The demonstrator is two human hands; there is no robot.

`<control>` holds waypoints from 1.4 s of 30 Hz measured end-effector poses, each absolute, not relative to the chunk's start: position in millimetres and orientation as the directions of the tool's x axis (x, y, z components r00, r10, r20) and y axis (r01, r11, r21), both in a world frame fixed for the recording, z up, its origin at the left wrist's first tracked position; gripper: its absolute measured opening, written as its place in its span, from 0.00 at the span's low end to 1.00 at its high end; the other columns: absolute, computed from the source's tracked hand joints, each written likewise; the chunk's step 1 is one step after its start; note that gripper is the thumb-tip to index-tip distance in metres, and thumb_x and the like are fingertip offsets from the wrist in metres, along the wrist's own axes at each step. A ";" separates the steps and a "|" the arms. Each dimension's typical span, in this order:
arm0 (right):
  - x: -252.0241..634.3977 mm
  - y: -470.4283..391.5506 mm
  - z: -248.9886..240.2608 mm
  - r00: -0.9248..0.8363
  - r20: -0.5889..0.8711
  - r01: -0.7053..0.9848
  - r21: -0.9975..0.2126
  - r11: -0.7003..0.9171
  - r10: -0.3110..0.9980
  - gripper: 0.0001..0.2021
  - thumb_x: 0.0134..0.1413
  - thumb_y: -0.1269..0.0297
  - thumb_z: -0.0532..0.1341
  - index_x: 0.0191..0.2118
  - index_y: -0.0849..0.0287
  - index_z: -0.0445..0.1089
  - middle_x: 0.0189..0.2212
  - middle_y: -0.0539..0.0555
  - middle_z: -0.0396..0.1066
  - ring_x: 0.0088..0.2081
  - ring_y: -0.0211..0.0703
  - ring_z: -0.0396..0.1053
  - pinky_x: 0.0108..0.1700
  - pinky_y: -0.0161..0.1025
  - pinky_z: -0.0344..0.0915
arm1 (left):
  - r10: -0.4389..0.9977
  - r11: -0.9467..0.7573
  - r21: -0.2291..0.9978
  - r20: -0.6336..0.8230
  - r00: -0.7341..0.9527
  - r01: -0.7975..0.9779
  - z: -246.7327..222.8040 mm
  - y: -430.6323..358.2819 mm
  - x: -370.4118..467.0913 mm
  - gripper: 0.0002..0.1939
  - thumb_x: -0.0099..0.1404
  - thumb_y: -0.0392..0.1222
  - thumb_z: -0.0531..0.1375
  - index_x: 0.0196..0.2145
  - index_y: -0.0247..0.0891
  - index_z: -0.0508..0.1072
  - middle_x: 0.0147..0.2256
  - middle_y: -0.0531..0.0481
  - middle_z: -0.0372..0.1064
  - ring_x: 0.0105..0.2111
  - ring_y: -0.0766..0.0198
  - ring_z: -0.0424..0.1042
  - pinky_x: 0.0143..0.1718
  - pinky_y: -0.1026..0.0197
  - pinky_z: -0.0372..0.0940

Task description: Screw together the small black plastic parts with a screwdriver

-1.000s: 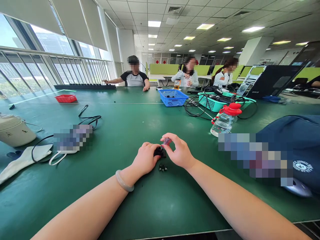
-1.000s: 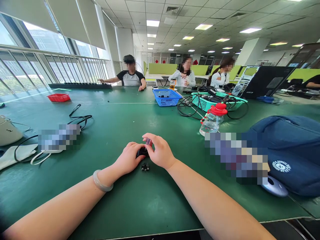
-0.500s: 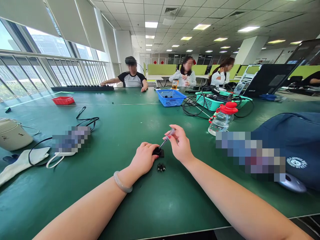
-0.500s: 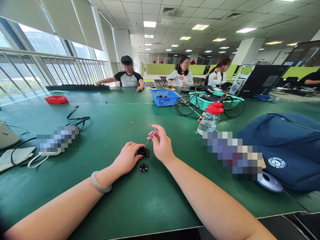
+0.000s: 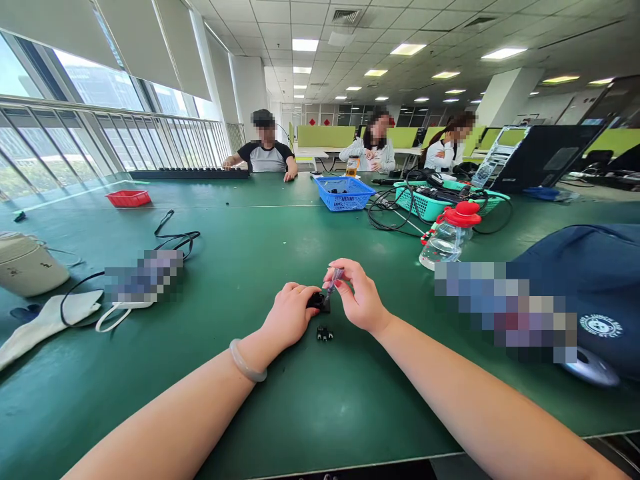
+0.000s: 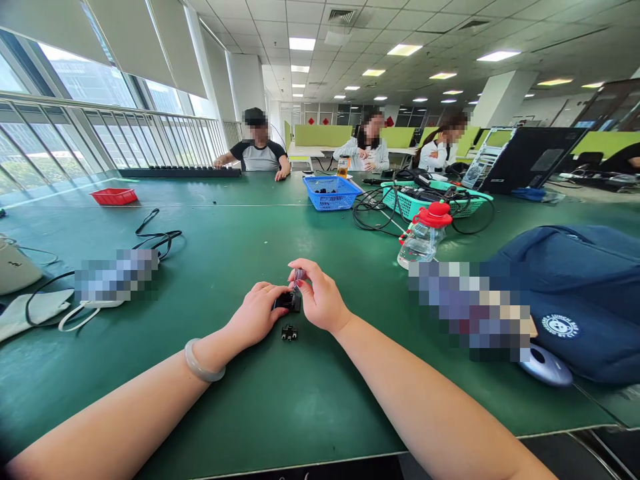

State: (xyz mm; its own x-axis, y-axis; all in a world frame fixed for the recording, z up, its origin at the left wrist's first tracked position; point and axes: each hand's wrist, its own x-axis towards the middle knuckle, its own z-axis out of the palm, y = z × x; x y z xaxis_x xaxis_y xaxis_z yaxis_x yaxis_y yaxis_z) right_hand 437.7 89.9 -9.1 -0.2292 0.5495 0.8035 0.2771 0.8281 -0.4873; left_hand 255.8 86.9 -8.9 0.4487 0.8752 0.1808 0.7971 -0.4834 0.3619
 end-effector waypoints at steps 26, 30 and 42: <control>426.0 81.5 -5.6 -0.329 0.831 0.397 -0.310 0.864 0.449 0.16 0.61 0.70 0.59 0.53 0.48 0.62 0.36 0.50 0.74 0.36 0.42 0.75 0.46 0.46 0.75 | 0.827 -0.561 0.202 0.186 0.530 0.803 -12.8 90.0 253.8 0.09 0.69 0.42 0.60 0.45 0.39 0.73 0.45 0.44 0.74 0.48 0.49 0.68 0.51 0.48 0.64; 429.5 83.5 -5.8 -0.230 0.786 0.417 -0.454 0.788 0.574 0.16 0.62 0.69 0.58 0.54 0.50 0.61 0.37 0.51 0.74 0.37 0.41 0.75 0.45 0.43 0.75 | 0.834 -0.550 0.208 0.175 0.523 0.809 -9.4 87.6 254.4 0.15 0.67 0.40 0.61 0.52 0.40 0.71 0.48 0.43 0.74 0.51 0.49 0.67 0.53 0.47 0.64; 442.1 106.3 -15.1 0.228 0.665 0.383 -0.733 0.562 0.712 0.17 0.63 0.63 0.56 0.56 0.53 0.59 0.34 0.52 0.73 0.36 0.44 0.75 0.43 0.46 0.73 | 0.850 -0.527 0.270 0.160 0.502 0.806 -8.8 88.1 255.7 0.19 0.68 0.40 0.61 0.56 0.41 0.70 0.51 0.44 0.74 0.53 0.49 0.66 0.57 0.47 0.63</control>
State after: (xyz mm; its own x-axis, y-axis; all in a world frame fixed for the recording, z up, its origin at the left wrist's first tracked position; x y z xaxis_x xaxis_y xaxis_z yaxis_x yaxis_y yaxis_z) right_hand 442.1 106.3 -15.1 0.2276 0.7115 0.6647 0.3826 0.5624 -0.7330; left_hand 255.7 88.1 -8.8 0.5022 0.8497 0.1603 0.8059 -0.5272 0.2695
